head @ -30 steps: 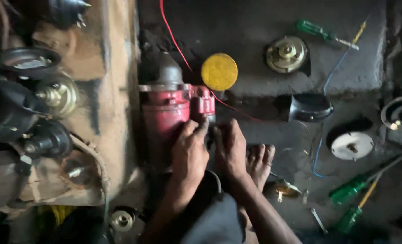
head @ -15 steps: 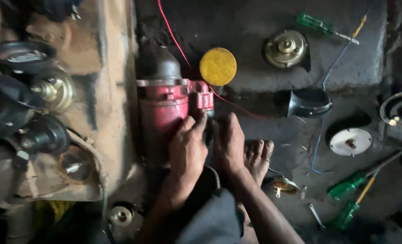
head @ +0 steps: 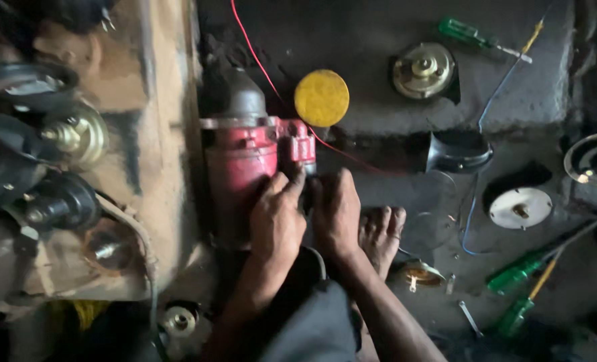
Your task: The person is repairing a red cylindrical electrical component, likely a motor or starter, by hand. They repeatedly adjust and tighten a small metal bracket or clip on the side of the component while sitting on the floor.
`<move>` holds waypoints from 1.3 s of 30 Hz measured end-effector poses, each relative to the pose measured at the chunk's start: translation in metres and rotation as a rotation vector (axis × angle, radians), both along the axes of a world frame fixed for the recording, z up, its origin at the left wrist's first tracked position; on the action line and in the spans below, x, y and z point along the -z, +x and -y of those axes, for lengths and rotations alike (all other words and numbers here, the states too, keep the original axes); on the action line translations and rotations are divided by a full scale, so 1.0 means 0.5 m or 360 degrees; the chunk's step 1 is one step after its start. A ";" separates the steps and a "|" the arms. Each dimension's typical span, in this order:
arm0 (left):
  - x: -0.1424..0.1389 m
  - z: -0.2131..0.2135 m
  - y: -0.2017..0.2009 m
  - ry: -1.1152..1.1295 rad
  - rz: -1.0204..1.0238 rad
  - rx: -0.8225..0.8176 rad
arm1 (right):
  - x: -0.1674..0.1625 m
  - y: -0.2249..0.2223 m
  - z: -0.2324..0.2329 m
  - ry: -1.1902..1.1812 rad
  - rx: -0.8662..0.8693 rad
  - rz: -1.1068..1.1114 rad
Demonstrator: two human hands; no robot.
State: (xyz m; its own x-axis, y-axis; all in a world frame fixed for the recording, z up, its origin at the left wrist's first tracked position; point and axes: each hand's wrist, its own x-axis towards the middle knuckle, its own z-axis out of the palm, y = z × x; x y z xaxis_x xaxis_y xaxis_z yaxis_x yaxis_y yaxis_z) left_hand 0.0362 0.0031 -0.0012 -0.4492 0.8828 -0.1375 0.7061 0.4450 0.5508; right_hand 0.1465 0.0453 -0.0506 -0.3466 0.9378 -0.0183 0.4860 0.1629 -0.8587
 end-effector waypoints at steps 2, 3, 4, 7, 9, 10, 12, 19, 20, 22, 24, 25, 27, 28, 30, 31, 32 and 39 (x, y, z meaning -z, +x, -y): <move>0.000 0.000 0.000 -0.0094 0.0055 -0.0016 | 0.002 -0.002 0.002 0.0038 0.0029 0.0048; 0.001 -0.001 0.000 -0.0123 0.0066 -0.0021 | 0.003 -0.003 0.003 -0.0068 0.0051 0.0046; 0.001 -0.002 0.000 -0.0075 0.0057 -0.0020 | 0.003 -0.004 0.004 -0.0170 0.0069 0.0031; 0.000 -0.003 -0.001 0.0001 0.0050 -0.0011 | 0.003 -0.007 0.003 -0.0111 0.0064 0.0030; -0.002 -0.002 -0.002 -0.0054 0.0072 -0.0013 | 0.000 -0.008 0.002 -0.0034 0.0060 0.0051; -0.004 -0.001 -0.002 -0.0032 0.0092 -0.0003 | -0.001 -0.007 0.000 -0.0017 0.0051 0.0046; -0.006 0.000 -0.002 0.0035 0.0103 0.0019 | -0.002 -0.006 -0.001 -0.0129 0.0070 0.0001; -0.007 -0.001 0.003 0.0009 0.0050 0.0021 | 0.003 -0.006 0.001 -0.0020 0.0078 0.0129; -0.007 -0.001 0.002 -0.0077 0.0076 0.0021 | 0.004 -0.005 0.001 0.0009 0.0054 0.0136; -0.007 -0.001 0.002 -0.0093 0.0098 0.0009 | 0.000 0.000 0.005 -0.0118 0.0056 0.0084; -0.005 0.000 0.003 0.0028 0.0111 -0.0013 | -0.002 0.001 0.005 -0.0102 0.0036 0.0047; -0.004 0.000 0.003 0.0058 0.0070 -0.0003 | -0.003 0.000 0.005 -0.0051 0.0022 0.0069; -0.002 0.002 0.003 0.0091 0.0009 0.0026 | -0.003 -0.001 0.004 -0.0006 0.0040 0.0115; -0.002 0.003 0.002 0.0019 0.0048 0.0037 | -0.001 -0.004 0.002 0.0004 0.0062 0.0133; -0.001 0.004 0.001 -0.0129 0.0097 0.0046 | -0.003 -0.009 0.001 -0.0078 0.0076 0.0116; -0.001 0.004 0.001 -0.0097 0.0097 0.0031 | 0.002 -0.007 0.002 -0.0134 0.0076 0.0081; 0.000 0.003 0.002 -0.0057 0.0086 0.0011 | 0.002 -0.007 0.003 -0.0183 0.0068 0.0036; -0.007 0.001 0.001 -0.0181 0.0118 0.0055 | -0.002 -0.012 0.004 -0.0078 0.0081 0.0119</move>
